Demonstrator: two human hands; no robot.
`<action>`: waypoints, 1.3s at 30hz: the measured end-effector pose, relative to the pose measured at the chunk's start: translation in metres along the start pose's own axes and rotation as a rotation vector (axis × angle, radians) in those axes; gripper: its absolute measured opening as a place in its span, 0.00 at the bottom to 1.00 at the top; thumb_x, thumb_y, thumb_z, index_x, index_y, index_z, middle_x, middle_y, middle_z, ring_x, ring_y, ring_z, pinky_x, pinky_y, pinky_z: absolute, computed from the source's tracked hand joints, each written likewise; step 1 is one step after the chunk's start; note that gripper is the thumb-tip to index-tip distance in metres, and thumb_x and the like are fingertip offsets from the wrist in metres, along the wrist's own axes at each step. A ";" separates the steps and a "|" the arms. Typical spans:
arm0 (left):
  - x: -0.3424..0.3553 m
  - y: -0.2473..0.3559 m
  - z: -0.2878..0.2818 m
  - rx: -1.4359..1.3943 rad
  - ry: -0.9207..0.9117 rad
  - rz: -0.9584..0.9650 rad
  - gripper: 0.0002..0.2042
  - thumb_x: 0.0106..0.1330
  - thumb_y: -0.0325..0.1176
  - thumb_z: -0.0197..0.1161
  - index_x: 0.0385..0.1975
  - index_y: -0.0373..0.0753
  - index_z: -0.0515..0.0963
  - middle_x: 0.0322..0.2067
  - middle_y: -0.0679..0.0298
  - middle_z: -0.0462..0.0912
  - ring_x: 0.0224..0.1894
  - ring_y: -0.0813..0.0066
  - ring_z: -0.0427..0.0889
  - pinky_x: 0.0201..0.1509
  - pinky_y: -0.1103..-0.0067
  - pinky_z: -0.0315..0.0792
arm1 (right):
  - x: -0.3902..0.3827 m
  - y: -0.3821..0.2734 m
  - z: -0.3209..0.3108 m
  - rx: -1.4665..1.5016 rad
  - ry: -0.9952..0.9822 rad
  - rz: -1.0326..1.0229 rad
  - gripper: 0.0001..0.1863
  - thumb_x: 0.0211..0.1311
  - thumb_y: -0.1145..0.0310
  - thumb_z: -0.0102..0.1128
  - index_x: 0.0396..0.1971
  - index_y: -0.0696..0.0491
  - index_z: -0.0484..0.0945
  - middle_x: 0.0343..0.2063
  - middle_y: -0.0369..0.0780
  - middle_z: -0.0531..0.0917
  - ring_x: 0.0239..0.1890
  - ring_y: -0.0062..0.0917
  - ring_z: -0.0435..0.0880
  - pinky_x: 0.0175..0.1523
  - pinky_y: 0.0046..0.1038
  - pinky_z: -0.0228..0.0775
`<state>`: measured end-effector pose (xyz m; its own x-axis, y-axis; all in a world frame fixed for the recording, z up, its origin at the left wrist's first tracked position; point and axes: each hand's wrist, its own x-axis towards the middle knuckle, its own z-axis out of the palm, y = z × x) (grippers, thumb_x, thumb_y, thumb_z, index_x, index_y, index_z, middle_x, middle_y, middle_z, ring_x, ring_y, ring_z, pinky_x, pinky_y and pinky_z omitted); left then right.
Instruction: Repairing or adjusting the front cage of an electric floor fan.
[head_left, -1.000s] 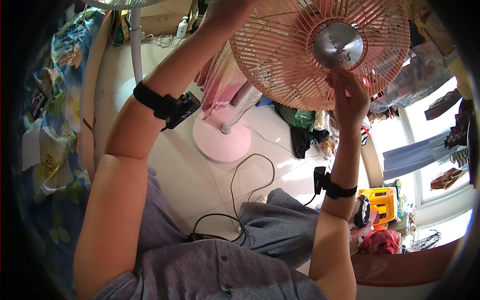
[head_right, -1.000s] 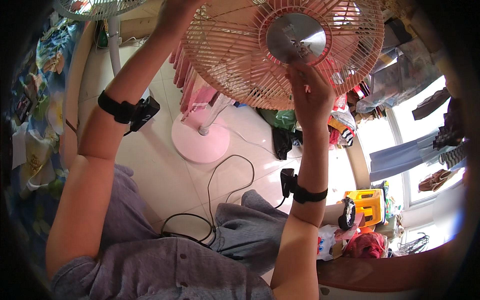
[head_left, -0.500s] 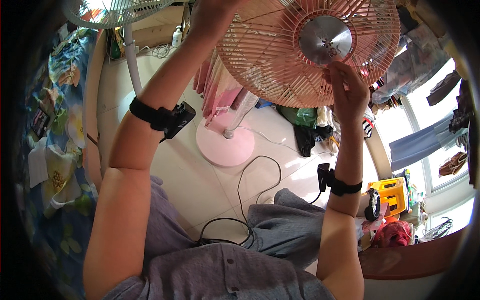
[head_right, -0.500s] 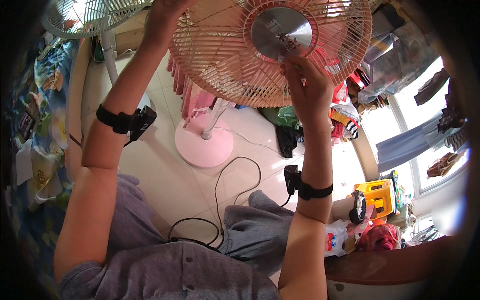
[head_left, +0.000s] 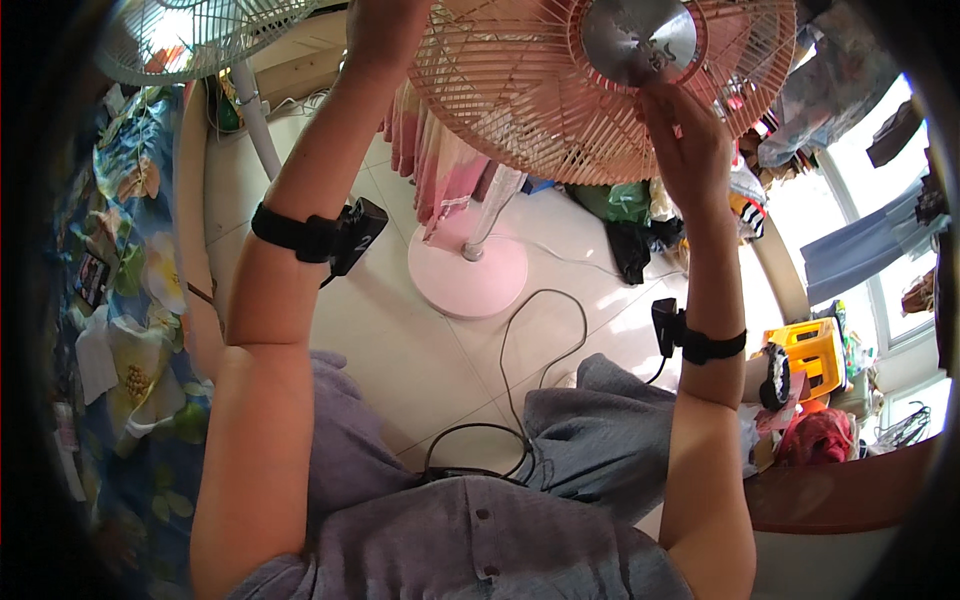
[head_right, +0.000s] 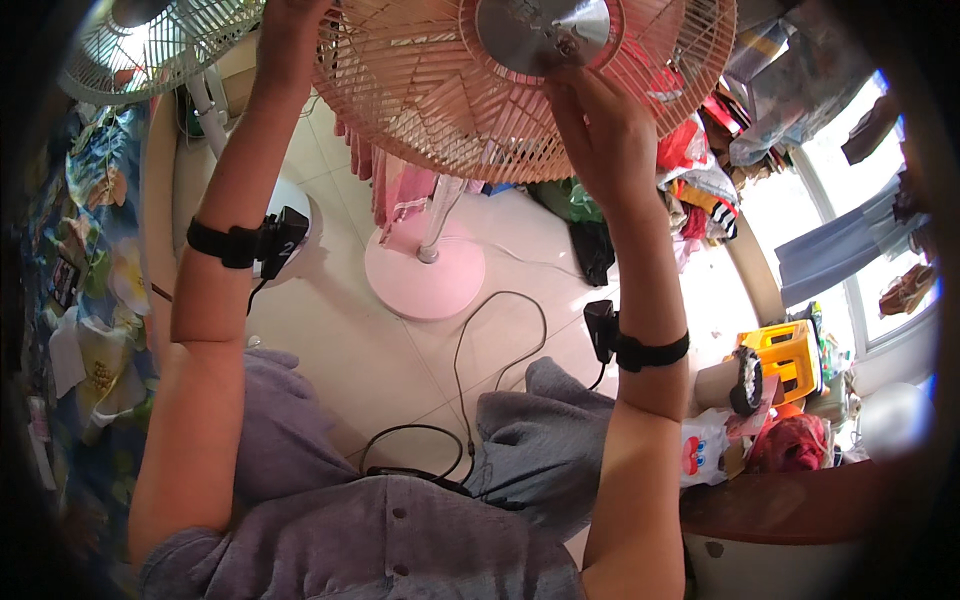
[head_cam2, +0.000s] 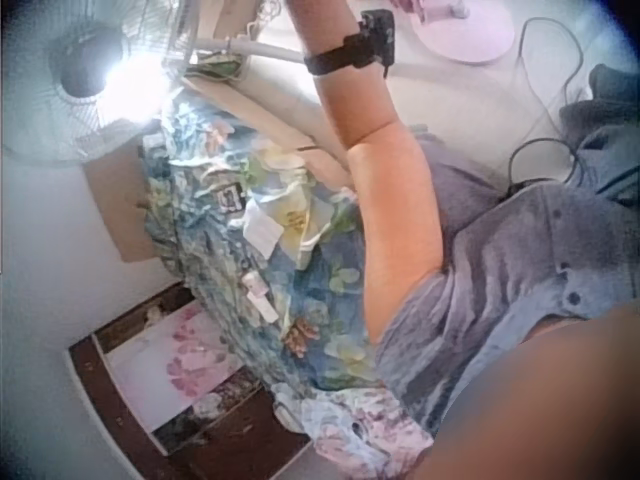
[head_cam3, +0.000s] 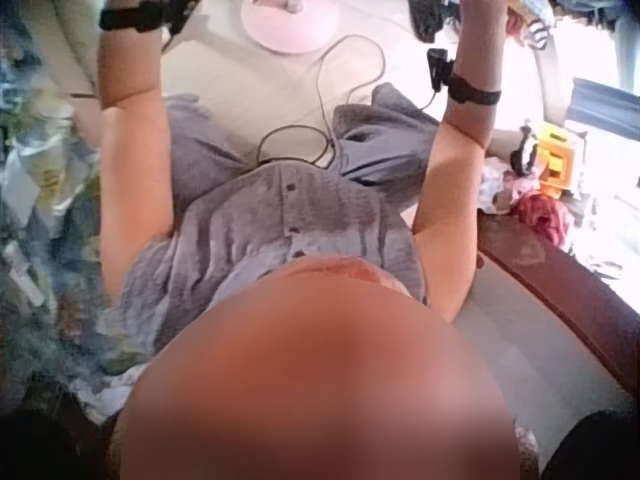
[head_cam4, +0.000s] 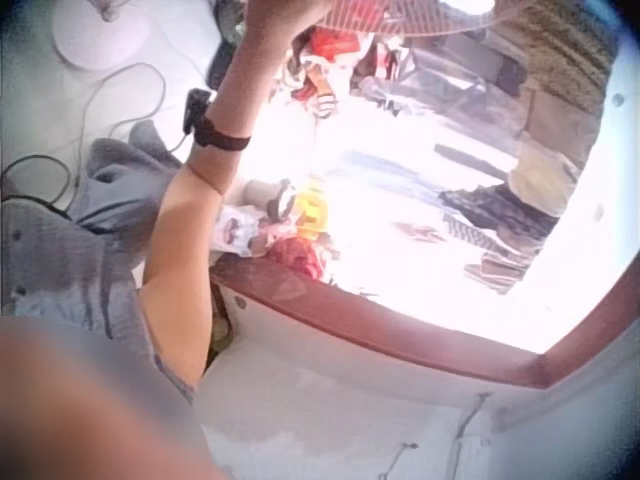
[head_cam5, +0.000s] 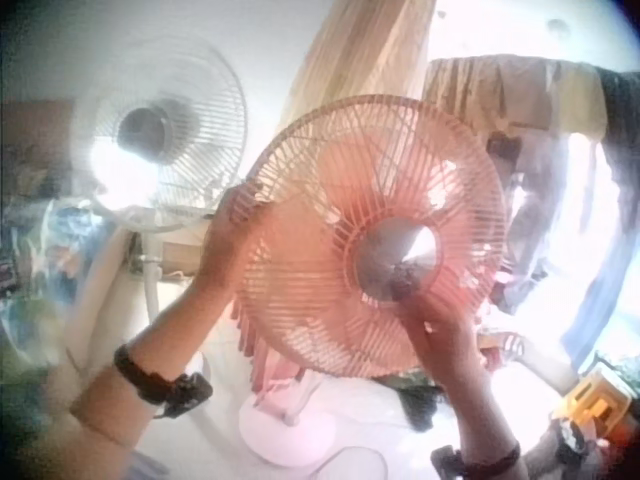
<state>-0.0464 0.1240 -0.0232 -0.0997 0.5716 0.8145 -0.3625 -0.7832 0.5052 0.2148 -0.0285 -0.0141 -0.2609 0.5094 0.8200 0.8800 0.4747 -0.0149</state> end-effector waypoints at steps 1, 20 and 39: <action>0.000 -0.002 0.000 0.081 0.049 0.037 0.17 0.64 0.37 0.62 0.49 0.36 0.71 0.39 0.66 0.76 0.41 0.78 0.74 0.46 0.80 0.69 | 0.001 -0.001 -0.004 0.035 -0.034 0.037 0.07 0.61 0.70 0.60 0.37 0.54 0.81 0.28 0.39 0.85 0.29 0.25 0.86 0.33 0.25 0.75; -0.003 0.012 0.002 0.150 0.098 -0.030 0.18 0.63 0.36 0.62 0.49 0.35 0.71 0.37 0.65 0.76 0.37 0.79 0.73 0.43 0.81 0.69 | 0.005 0.004 -0.026 0.133 -0.097 0.049 0.08 0.62 0.72 0.57 0.40 0.55 0.79 0.29 0.38 0.85 0.32 0.22 0.87 0.36 0.23 0.77; -0.003 0.002 -0.007 0.093 0.013 0.022 0.16 0.65 0.34 0.61 0.49 0.35 0.70 0.40 0.65 0.77 0.42 0.77 0.74 0.46 0.81 0.69 | 0.002 0.007 -0.023 0.073 -0.019 -0.069 0.07 0.60 0.75 0.59 0.37 0.57 0.79 0.29 0.41 0.84 0.28 0.29 0.86 0.33 0.26 0.75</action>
<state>-0.0539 0.1224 -0.0261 -0.1192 0.5568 0.8220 -0.2724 -0.8145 0.5122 0.2291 -0.0407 0.0005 -0.3283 0.4871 0.8093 0.8286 0.5598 -0.0009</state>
